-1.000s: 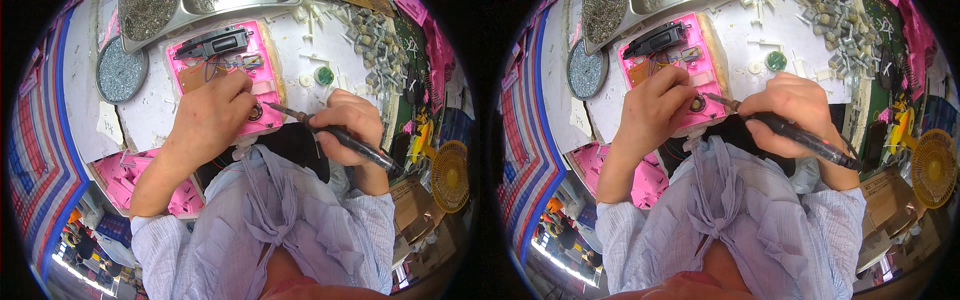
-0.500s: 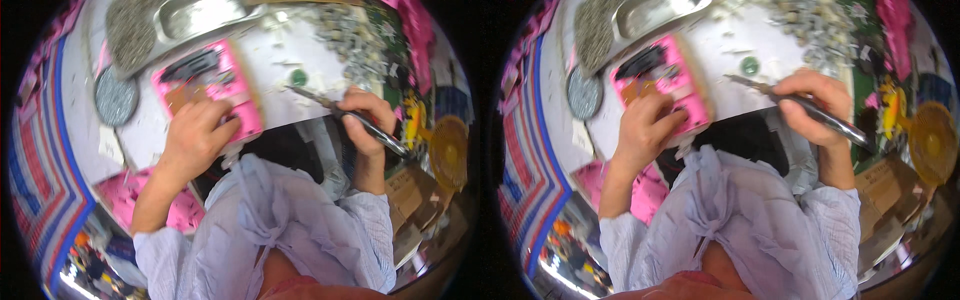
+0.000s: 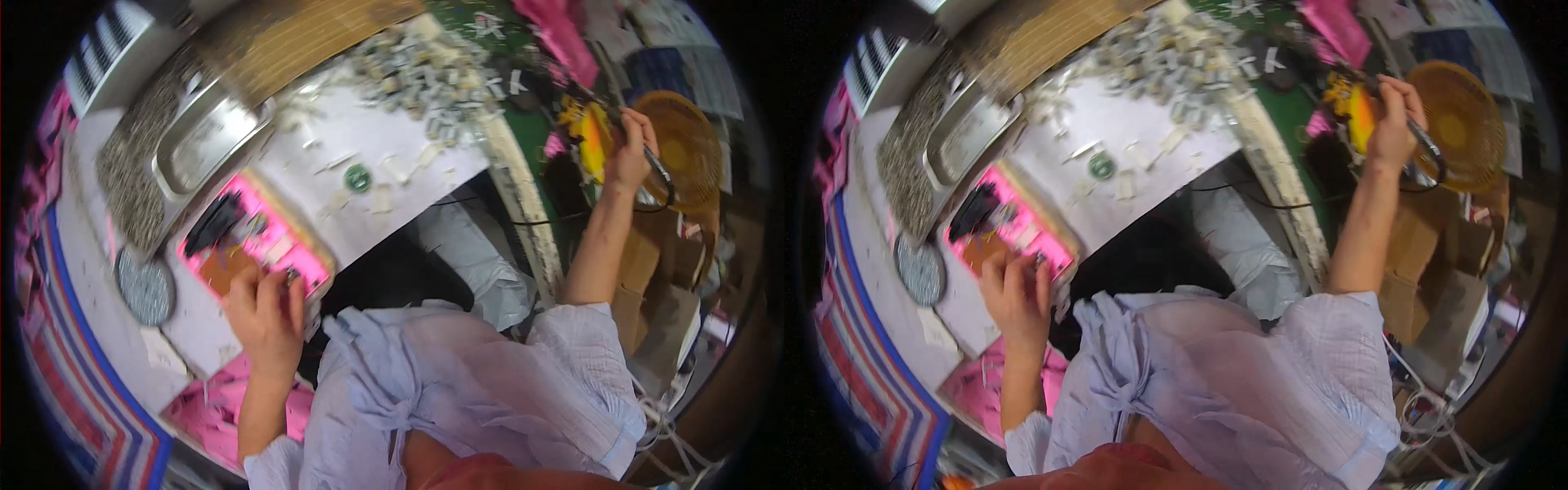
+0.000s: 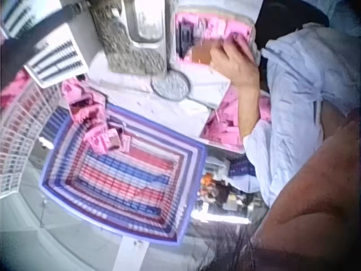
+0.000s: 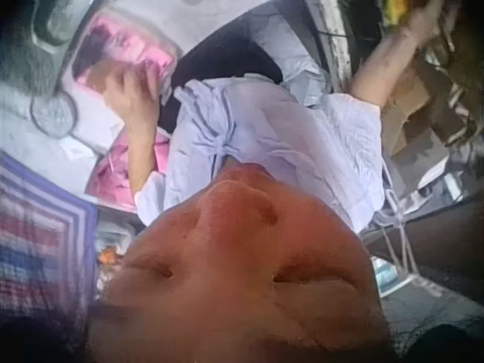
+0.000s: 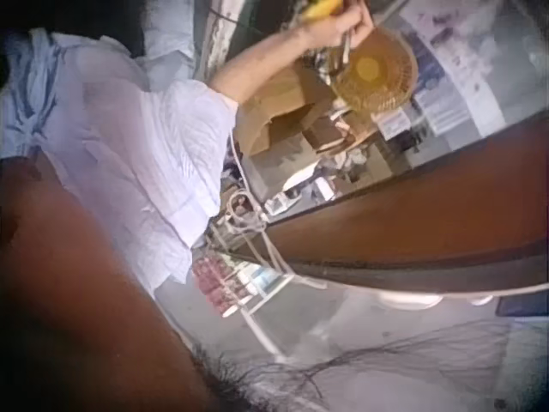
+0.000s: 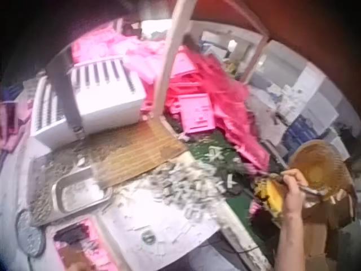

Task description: Assembling and soldering components of a pink toy electronic device at a factory workbench.

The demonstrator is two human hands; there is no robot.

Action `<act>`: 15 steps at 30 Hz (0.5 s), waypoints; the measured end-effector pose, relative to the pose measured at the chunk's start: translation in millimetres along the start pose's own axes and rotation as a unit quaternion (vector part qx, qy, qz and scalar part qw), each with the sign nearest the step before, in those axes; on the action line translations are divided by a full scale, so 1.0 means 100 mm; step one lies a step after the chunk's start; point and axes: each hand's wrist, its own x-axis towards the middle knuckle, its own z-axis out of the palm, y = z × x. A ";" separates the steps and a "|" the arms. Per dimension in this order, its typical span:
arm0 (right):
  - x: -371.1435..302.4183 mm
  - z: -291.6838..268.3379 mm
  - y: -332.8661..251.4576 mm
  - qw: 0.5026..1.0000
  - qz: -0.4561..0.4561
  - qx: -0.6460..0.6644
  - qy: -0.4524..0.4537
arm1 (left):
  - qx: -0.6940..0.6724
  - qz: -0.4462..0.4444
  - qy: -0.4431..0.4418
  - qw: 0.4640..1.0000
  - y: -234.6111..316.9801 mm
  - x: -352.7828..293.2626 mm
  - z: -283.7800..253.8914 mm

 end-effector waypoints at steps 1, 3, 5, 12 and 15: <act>0.10 -0.03 0.16 0.997 -0.002 -0.079 -0.027 | -0.001 -0.010 0.005 1.000 -0.03 0.00 -0.02; 0.34 -0.09 0.56 0.986 0.004 -0.139 -0.087 | -0.031 0.010 0.054 0.998 -0.07 0.05 -0.07; 0.31 0.06 0.58 0.983 0.141 -0.082 -0.081 | -0.068 -0.043 0.049 0.996 -0.13 0.02 -0.20; 0.11 -0.01 0.61 0.852 0.371 0.307 -0.206 | -0.059 -0.011 0.030 0.998 -0.37 -0.12 -0.30; -0.40 0.25 0.34 0.848 0.344 0.349 -0.202 | -0.061 0.037 0.003 0.997 -0.35 0.03 -0.29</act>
